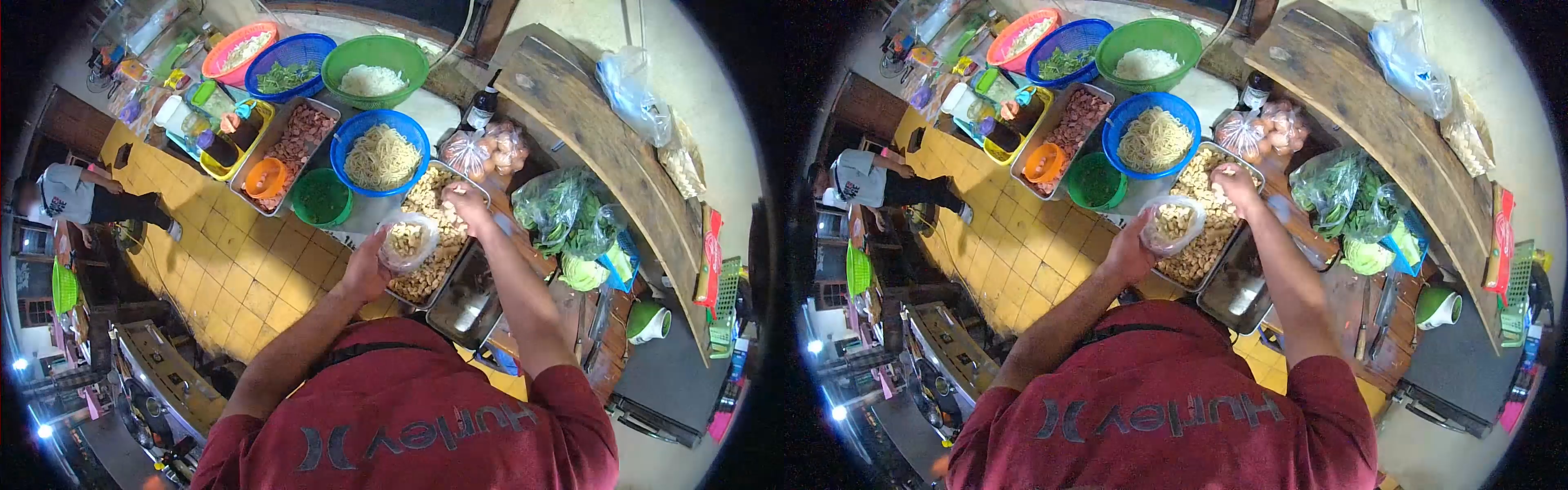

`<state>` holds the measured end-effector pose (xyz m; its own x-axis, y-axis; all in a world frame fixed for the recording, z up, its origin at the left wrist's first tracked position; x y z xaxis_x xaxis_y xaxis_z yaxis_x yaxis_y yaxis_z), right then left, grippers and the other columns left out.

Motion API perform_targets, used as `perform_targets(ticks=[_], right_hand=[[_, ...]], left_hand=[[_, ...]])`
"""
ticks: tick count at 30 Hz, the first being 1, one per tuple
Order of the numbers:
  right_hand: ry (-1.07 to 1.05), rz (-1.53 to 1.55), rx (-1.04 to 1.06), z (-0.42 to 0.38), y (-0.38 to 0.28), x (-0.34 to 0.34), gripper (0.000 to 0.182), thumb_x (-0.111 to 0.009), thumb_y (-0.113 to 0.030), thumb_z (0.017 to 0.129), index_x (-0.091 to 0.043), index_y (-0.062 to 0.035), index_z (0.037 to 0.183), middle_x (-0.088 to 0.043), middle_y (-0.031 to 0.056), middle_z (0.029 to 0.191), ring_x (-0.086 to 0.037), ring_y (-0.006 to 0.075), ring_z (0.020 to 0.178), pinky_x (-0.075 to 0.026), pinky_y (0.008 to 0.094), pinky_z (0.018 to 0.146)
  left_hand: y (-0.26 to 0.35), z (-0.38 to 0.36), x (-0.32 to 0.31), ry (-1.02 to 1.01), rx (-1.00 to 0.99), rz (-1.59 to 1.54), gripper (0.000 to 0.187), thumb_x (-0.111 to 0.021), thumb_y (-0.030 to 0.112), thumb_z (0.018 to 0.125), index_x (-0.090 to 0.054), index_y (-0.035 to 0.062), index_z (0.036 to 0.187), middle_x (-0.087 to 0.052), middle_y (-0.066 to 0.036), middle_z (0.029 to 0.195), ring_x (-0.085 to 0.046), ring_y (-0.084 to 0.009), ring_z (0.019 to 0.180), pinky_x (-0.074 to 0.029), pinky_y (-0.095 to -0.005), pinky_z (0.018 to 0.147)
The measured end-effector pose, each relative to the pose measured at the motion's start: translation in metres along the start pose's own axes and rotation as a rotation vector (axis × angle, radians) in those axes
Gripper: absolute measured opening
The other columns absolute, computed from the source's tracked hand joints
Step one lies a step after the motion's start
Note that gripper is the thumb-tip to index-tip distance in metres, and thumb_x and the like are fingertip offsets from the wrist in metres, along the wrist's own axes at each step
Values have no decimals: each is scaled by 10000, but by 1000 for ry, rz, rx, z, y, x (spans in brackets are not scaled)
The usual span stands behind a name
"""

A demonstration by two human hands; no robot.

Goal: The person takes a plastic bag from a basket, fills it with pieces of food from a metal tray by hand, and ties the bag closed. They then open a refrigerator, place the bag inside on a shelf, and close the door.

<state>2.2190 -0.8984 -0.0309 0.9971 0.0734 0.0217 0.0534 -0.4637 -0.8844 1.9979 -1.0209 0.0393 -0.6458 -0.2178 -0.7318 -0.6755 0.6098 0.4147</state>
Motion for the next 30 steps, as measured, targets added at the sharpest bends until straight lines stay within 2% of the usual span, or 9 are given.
perform_targets(ticks=[5,8,11,12,15,17,21,26,30], right_hand=[[-228,486,-91,-43,-48,-17,119,-663,-171,831,-607,-114,919,-636,27,744,-604,126,549,-417,247,331],[-374,470,-272,-76,-65,-43,137,-631,-197,863,-613,-101,958,-633,34,730,-622,135,553,-402,226,320],[-493,546,-468,-73,-24,-71,174,-572,-236,911,-607,-91,1001,-639,43,739,-620,137,565,-385,218,312],[-695,687,-501,-79,-22,-79,211,-535,-262,931,-605,-77,1003,-646,60,759,-622,148,584,-387,218,310],[-513,721,-497,-75,-15,-85,259,-493,-290,948,-601,-59,1000,-654,80,797,-636,182,632,-441,253,351],[-445,695,-549,-77,-16,-89,297,-477,-308,953,-597,-40,999,-659,93,834,-651,224,707,-532,339,492],[-375,663,-522,-77,-17,-93,332,-475,-332,949,-591,-28,1016,-656,99,872,-641,239,795,-541,400,745],[-85,235,-448,-120,-56,-98,268,-506,-272,940,-599,-80,1102,-619,62,1018,-593,178,913,-525,342,748],[-212,223,-81,-110,-45,-74,212,-460,-71,937,-609,1,1071,-642,80,900,-599,148,766,-487,258,672]], left_hand=[[2,6,-10,-141,-38,-21,457,-455,338,973,-389,57,1327,-537,-99,1249,-549,-258,1142,-469,-407,964],[0,11,-22,-203,-65,53,478,-387,383,989,-353,81,1358,-514,-108,1272,-523,-259,1180,-461,-458,968],[-2,15,-17,-227,-232,189,444,-542,248,944,-390,31,1300,-550,-95,1209,-570,-230,1077,-485,-357,928],[0,14,-15,-216,-317,428,440,-539,254,945,-394,35,1298,-554,-92,1203,-572,-229,1067,-488,-357,911],[3,9,-7,-168,-564,1142,428,-531,272,950,-406,49,1294,-566,-84,1182,-578,-223,1039,-497,-358,859],[-20,23,17,-24,-18,77,453,-461,367,969,-409,69,1306,-566,-74,1196,-585,-215,1038,-506,-383,831],[-17,15,7,-53,-42,88,448,-371,386,987,-405,101,1331,-564,-56,1198,-583,-221,1039,-512,-415,826],[-16,9,1,-90,-55,99,431,-399,378,981,-407,111,1319,-574,-57,1176,-599,-220,1007,-526,-397,797],[-4,-6,-3,91,-22,65,375,-455,356,969,-451,120,1261,-602,-39,1079,-625,-197,901,-540,-363,671]])
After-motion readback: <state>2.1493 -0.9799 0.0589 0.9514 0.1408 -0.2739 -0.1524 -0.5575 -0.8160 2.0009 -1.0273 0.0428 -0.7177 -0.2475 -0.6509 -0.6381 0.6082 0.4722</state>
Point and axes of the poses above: each hand's wrist, its own z-axis towards the middle knuckle, its own x-axis out of the back of the hand, y = z × x, the point moved 3 cm from there along z, towards the middle knuckle
